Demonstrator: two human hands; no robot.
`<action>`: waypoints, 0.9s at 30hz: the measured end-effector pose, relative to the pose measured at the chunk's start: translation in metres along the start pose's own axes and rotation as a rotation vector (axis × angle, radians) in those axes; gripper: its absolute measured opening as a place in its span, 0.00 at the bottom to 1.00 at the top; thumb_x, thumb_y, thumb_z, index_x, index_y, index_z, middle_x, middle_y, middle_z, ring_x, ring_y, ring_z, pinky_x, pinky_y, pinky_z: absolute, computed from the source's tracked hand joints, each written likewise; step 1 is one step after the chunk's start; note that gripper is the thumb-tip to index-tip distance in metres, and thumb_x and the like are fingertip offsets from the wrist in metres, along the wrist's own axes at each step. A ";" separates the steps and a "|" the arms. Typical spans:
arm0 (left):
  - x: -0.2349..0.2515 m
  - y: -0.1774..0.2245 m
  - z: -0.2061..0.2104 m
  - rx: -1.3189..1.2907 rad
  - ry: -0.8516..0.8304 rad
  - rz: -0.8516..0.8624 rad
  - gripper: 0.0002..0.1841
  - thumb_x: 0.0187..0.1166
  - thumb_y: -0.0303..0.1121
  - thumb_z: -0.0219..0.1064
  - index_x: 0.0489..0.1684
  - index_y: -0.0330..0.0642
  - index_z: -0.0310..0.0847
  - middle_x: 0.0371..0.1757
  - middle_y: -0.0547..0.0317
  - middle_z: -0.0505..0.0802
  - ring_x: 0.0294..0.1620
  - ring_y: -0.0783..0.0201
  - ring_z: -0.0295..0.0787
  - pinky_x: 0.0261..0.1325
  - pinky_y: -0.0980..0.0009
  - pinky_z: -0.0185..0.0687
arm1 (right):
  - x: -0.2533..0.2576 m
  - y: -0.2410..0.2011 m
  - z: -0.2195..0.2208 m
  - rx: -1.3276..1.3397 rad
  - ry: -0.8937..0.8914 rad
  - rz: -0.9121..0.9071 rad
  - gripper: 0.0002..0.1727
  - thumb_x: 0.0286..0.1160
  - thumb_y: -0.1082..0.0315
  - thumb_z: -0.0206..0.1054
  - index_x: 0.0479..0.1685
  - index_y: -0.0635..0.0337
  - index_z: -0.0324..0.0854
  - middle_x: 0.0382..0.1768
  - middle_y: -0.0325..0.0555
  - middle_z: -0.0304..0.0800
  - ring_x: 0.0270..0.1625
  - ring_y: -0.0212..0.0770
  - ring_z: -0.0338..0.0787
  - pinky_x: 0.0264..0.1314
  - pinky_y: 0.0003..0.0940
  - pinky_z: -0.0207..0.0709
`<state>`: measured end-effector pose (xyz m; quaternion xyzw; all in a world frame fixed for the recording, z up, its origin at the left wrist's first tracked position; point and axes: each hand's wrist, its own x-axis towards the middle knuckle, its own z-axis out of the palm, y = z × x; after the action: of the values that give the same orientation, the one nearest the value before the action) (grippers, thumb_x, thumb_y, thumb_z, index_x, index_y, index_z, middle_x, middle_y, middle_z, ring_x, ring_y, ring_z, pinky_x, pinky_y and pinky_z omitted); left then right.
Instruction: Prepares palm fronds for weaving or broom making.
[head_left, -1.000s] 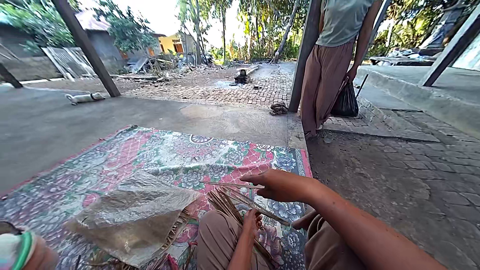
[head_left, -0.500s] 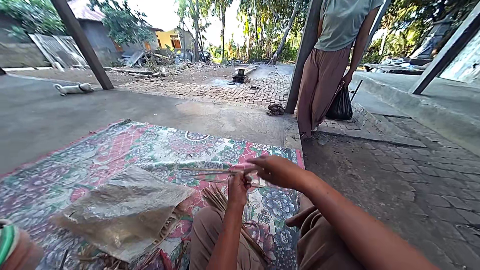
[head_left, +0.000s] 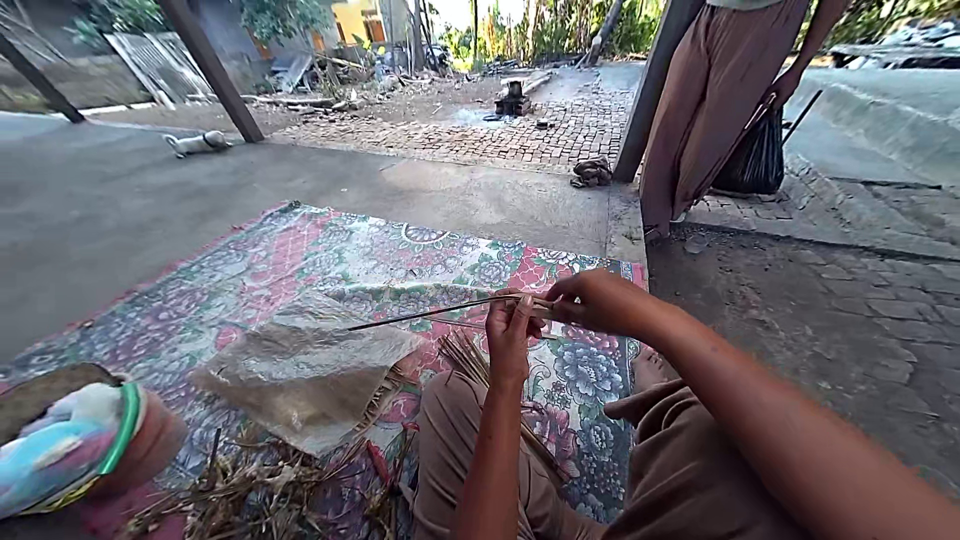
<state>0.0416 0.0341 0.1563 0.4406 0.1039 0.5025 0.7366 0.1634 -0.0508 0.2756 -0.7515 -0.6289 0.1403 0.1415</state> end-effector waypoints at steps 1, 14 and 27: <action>0.001 -0.001 -0.002 0.000 0.009 -0.001 0.08 0.86 0.24 0.57 0.57 0.35 0.74 0.39 0.49 0.93 0.23 0.70 0.87 0.27 0.78 0.83 | 0.002 0.001 0.001 0.014 -0.031 0.000 0.12 0.86 0.63 0.65 0.54 0.57 0.90 0.43 0.51 0.93 0.48 0.51 0.91 0.56 0.61 0.81; -0.007 0.003 -0.003 0.115 0.084 0.109 0.27 0.82 0.23 0.59 0.82 0.43 0.62 0.69 0.51 0.82 0.43 0.61 0.91 0.44 0.64 0.92 | 0.023 -0.002 -0.003 0.536 0.250 0.094 0.12 0.92 0.70 0.54 0.51 0.72 0.78 0.40 0.55 0.91 0.33 0.42 0.91 0.43 0.43 0.87; -0.007 -0.005 -0.013 0.011 0.119 -0.105 0.11 0.91 0.29 0.50 0.35 0.41 0.74 0.21 0.63 0.81 0.21 0.67 0.83 0.35 0.68 0.89 | 0.021 -0.011 -0.012 0.960 0.232 0.113 0.04 0.88 0.75 0.59 0.44 0.64 0.70 0.35 0.48 0.89 0.31 0.35 0.92 0.39 0.29 0.89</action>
<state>0.0341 0.0346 0.1428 0.4080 0.1734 0.4880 0.7519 0.1619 -0.0287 0.2904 -0.6450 -0.4317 0.3369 0.5330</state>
